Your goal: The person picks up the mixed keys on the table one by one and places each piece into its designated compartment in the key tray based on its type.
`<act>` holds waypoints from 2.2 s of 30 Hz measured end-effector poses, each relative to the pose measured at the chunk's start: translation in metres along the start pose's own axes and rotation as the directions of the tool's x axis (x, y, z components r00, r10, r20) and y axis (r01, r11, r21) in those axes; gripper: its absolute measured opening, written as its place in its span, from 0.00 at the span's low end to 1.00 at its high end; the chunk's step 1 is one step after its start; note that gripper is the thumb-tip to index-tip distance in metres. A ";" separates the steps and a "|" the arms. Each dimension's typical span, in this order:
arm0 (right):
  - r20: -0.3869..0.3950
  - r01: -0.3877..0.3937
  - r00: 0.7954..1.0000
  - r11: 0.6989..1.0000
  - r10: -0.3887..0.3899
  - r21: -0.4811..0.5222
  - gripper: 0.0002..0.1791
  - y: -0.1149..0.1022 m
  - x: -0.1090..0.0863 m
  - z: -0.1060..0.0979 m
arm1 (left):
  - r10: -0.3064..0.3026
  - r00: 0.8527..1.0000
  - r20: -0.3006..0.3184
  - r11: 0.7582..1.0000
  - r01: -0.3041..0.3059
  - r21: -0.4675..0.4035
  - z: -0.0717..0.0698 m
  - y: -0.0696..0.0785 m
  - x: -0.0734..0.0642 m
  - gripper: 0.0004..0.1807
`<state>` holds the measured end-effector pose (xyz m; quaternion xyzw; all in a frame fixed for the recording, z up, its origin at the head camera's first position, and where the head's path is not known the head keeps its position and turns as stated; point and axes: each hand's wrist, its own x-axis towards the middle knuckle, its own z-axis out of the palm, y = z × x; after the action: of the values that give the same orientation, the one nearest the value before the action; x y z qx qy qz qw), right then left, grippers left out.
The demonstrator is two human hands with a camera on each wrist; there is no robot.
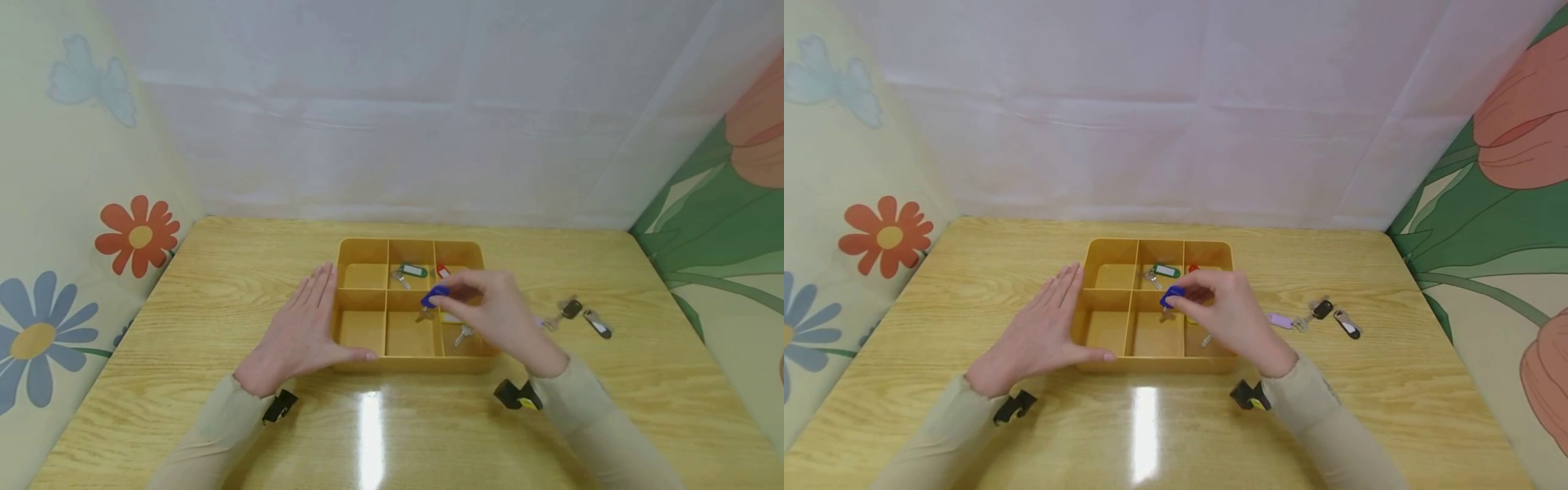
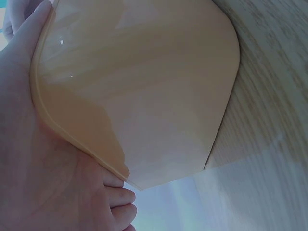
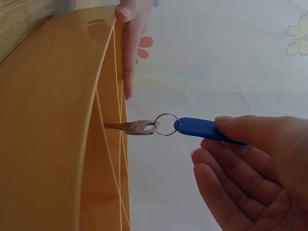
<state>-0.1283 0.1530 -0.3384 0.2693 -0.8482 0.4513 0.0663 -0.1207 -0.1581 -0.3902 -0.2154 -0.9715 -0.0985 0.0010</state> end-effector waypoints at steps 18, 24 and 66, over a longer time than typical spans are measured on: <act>0.033 -0.035 0.999 0.999 0.034 0.012 0.07 0.007 0.000 0.012 | -0.001 1.000 -0.007 1.000 0.001 0.008 0.001 0.000 0.001 0.82; 0.050 -0.042 0.998 0.999 0.041 0.002 0.07 0.009 -0.001 0.017 | -0.002 1.000 -0.008 1.000 0.002 0.009 0.001 0.000 0.001 0.82; 0.101 -0.087 0.991 0.996 0.086 0.003 0.07 0.021 0.000 0.036 | -0.006 1.000 -0.004 1.000 0.006 0.001 0.000 0.000 0.000 0.82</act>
<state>-0.1345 0.1336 -0.3748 0.2549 -0.8596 0.4428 0.0030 -0.1206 -0.1578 -0.3904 -0.2123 -0.9722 -0.0985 0.0027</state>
